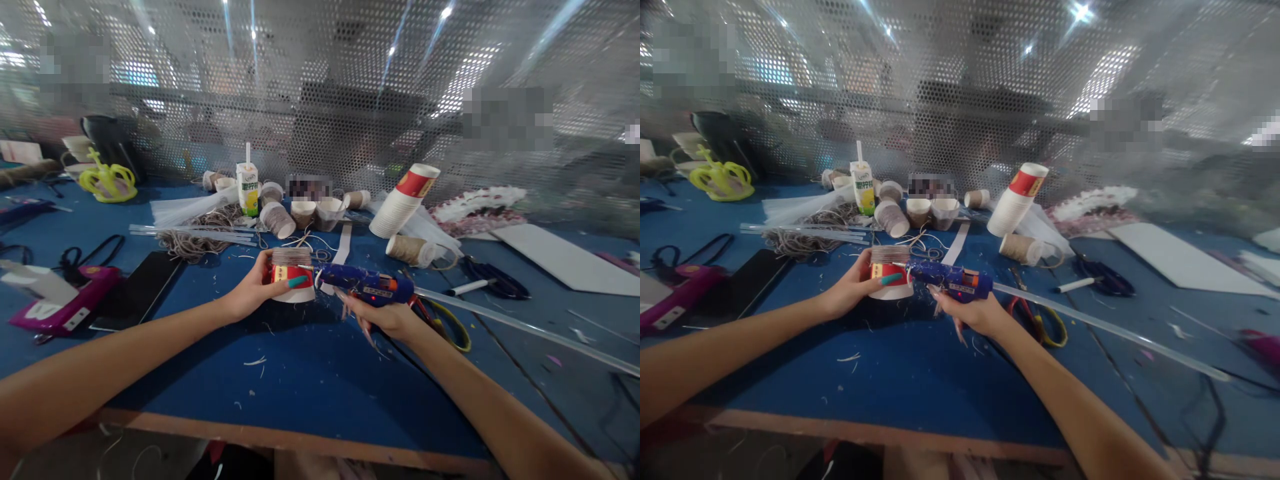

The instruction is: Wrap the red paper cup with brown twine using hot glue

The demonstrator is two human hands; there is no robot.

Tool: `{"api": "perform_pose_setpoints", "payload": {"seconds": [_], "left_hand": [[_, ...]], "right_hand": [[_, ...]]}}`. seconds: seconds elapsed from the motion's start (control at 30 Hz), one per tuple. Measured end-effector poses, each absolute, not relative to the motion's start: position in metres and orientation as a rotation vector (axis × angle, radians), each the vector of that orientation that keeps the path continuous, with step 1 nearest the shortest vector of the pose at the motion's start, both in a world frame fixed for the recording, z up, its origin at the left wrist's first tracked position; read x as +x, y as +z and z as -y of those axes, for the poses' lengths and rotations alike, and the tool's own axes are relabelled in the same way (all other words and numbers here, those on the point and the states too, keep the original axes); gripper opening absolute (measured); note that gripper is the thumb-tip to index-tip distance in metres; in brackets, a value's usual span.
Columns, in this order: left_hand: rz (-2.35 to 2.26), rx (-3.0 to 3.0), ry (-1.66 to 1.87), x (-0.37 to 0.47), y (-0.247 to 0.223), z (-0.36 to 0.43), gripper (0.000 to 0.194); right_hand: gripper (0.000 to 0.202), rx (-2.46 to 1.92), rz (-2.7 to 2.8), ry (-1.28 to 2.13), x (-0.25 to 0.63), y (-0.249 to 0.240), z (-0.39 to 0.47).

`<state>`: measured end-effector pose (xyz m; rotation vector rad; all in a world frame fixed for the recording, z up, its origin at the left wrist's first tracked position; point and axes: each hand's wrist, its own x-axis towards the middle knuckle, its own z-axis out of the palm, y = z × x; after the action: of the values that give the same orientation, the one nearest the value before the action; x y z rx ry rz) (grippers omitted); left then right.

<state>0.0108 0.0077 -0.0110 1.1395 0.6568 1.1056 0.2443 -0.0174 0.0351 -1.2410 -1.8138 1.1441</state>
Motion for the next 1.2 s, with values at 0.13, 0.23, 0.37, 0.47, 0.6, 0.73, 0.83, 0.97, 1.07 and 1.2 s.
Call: {"api": "perform_pose_setpoints", "payload": {"seconds": [0.13,0.23,0.37,0.47,0.6,0.73,0.83,0.97,1.07,1.2], "left_hand": [[-0.648,1.147,1.097,0.011,-0.01,-0.007,0.067],[-0.642,1.157,1.105,0.011,-0.009,-0.007,0.065],[-0.66,1.163,1.103,0.01,-0.009,-0.007,0.066],[-0.653,1.166,1.105,0.01,-0.008,-0.006,0.064],[-0.659,1.165,1.118,0.01,-0.009,-0.006,0.062],[-0.657,1.167,1.123,0.009,-0.01,-0.007,0.062],[-0.664,1.168,1.133,0.009,-0.011,-0.008,0.062],[-0.692,1.172,1.131,0.009,-0.011,-0.008,0.064],[-0.692,1.163,1.138,0.009,-0.012,-0.008,0.065],[-0.688,1.153,1.141,0.009,-0.012,-0.008,0.065]], "right_hand": [[0.041,-1.232,1.838,1.109,0.252,0.023,0.011],[0.045,-1.24,1.861,1.086,0.258,0.013,0.007],[0.05,-1.24,1.874,1.07,0.261,0.008,0.005],[0.051,-1.253,1.892,1.059,0.262,0.008,0.005],[0.052,-1.277,1.897,1.046,0.263,0.009,0.005],[0.055,-1.287,1.88,1.06,0.261,0.01,0.005],[0.056,-1.284,1.867,1.059,0.261,0.01,0.006],[0.052,-1.301,1.844,1.058,0.26,0.01,0.006],[0.049,-1.319,1.827,1.047,0.26,0.01,0.006],[0.052,-1.321,1.832,1.044,0.26,0.011,0.007]]}}
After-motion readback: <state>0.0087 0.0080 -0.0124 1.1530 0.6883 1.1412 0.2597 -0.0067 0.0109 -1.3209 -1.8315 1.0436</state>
